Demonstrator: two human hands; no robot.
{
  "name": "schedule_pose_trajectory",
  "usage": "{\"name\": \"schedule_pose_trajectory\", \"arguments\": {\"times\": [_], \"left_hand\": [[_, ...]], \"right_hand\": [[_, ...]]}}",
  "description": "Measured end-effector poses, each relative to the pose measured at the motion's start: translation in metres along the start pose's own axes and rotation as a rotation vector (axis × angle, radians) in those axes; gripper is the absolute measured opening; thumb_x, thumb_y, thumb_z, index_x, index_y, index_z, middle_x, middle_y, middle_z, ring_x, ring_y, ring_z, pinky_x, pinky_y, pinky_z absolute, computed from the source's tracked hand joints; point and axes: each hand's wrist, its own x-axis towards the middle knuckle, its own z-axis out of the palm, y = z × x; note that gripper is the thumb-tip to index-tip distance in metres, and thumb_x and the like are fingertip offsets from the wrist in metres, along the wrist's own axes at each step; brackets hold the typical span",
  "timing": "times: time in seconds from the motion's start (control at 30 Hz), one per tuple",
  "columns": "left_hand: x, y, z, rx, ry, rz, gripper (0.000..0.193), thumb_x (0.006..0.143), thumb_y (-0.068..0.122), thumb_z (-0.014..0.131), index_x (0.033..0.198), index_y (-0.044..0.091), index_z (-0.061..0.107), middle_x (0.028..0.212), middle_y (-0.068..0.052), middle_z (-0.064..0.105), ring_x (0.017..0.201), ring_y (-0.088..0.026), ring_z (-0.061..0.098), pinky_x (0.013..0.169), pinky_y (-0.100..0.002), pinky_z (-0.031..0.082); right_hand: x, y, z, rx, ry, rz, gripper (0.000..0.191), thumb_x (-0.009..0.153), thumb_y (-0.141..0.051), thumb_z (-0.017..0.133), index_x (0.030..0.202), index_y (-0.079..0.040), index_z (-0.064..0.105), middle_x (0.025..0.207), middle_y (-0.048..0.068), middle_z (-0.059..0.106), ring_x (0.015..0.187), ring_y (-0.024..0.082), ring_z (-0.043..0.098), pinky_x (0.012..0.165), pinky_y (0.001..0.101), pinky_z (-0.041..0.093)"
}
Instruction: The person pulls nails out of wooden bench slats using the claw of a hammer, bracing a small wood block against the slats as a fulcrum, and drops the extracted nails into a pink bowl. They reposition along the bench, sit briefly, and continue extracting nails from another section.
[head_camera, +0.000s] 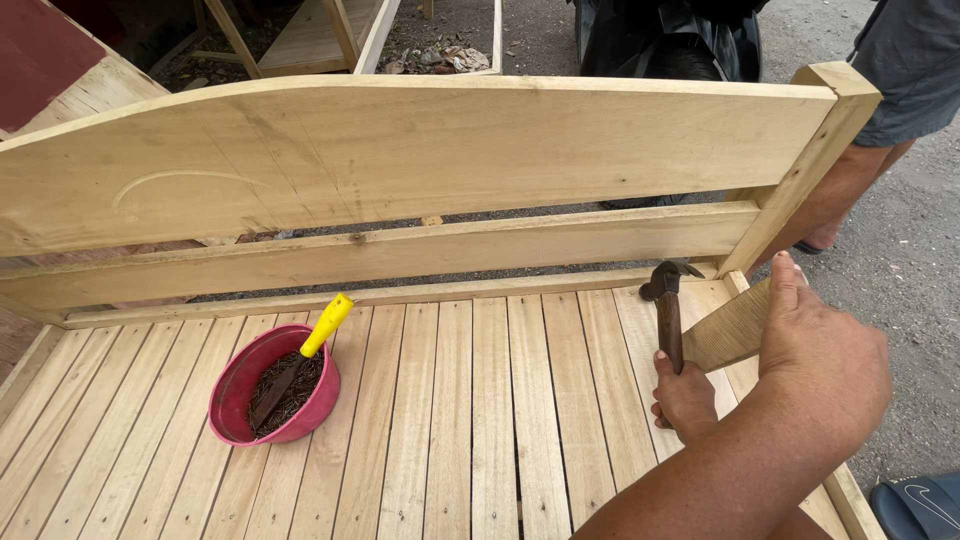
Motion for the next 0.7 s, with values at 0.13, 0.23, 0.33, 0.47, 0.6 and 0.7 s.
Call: {"name": "schedule_pose_trajectory", "arguments": {"times": [0.13, 0.23, 0.33, 0.47, 0.6, 0.7], "left_hand": [[0.005, 0.002, 0.008, -0.046, 0.043, -0.038, 0.036, 0.088, 0.028, 0.055, 0.104, 0.005, 0.077, 0.122, -0.030, 0.065, 0.139, -0.046, 0.048, 0.127, -0.067, -0.007], [0.008, 0.002, 0.014, -0.070, 0.044, -0.059, 0.036, 0.089, 0.027, 0.053, 0.105, 0.007, 0.078, 0.121, -0.028, 0.068, 0.140, -0.046, 0.049, 0.130, -0.066, -0.006], [0.008, 0.001, 0.016, -0.045, 0.009, -0.052, 0.038, 0.086, 0.028, 0.053, 0.106, 0.007, 0.077, 0.125, -0.029, 0.065, 0.141, -0.046, 0.046, 0.128, -0.066, -0.006], [0.006, -0.001, 0.015, -0.056, 0.120, -0.125, 0.041, 0.085, 0.033, 0.056, 0.111, 0.009, 0.076, 0.139, -0.033, 0.055, 0.140, -0.046, 0.041, 0.123, -0.065, -0.005], [0.003, -0.001, 0.014, -0.018, 0.052, -0.077, 0.043, 0.085, 0.030, 0.053, 0.113, 0.006, 0.075, 0.137, -0.032, 0.054, 0.142, -0.046, 0.041, 0.124, -0.066, -0.005], [0.003, 0.001, 0.013, -0.015, 0.010, -0.070, 0.040, 0.087, 0.029, 0.054, 0.112, 0.005, 0.075, 0.138, -0.032, 0.055, 0.145, -0.046, 0.040, 0.127, -0.066, -0.005]], "right_hand": [[-0.005, 0.023, 0.007, 0.202, 0.071, -0.166, 0.045, 0.105, -0.046, 0.049, 0.105, -0.001, 0.056, 0.076, 0.013, 0.060, 0.058, 0.018, 0.057, 0.052, 0.0372, 0.052], [-0.004, 0.034, 0.017, 0.260, 0.202, -0.595, 0.045, 0.105, -0.044, 0.051, 0.104, 0.001, 0.052, 0.071, 0.013, 0.060, 0.057, 0.017, 0.059, 0.052, 0.0330, 0.052], [0.000, 0.023, 0.019, -0.088, 0.304, -0.536, 0.044, 0.108, -0.043, 0.051, 0.106, 0.001, 0.056, 0.074, 0.012, 0.065, 0.062, 0.017, 0.062, 0.061, 0.0342, 0.050], [-0.001, -0.003, 0.004, -0.046, -0.021, 0.065, 0.041, 0.109, -0.041, 0.047, 0.116, -0.002, 0.053, 0.083, 0.012, 0.062, 0.063, 0.020, 0.062, 0.059, 0.0392, 0.057], [-0.015, 0.008, -0.003, 0.108, 0.030, -0.030, 0.045, 0.108, -0.044, 0.043, 0.115, -0.003, 0.059, 0.080, 0.009, 0.058, 0.064, 0.017, 0.058, 0.061, 0.0382, 0.055], [-0.015, 0.026, 0.006, 0.161, 0.131, -0.239, 0.045, 0.107, -0.044, 0.044, 0.114, -0.001, 0.055, 0.076, 0.009, 0.059, 0.063, 0.017, 0.059, 0.060, 0.0365, 0.055]]}}
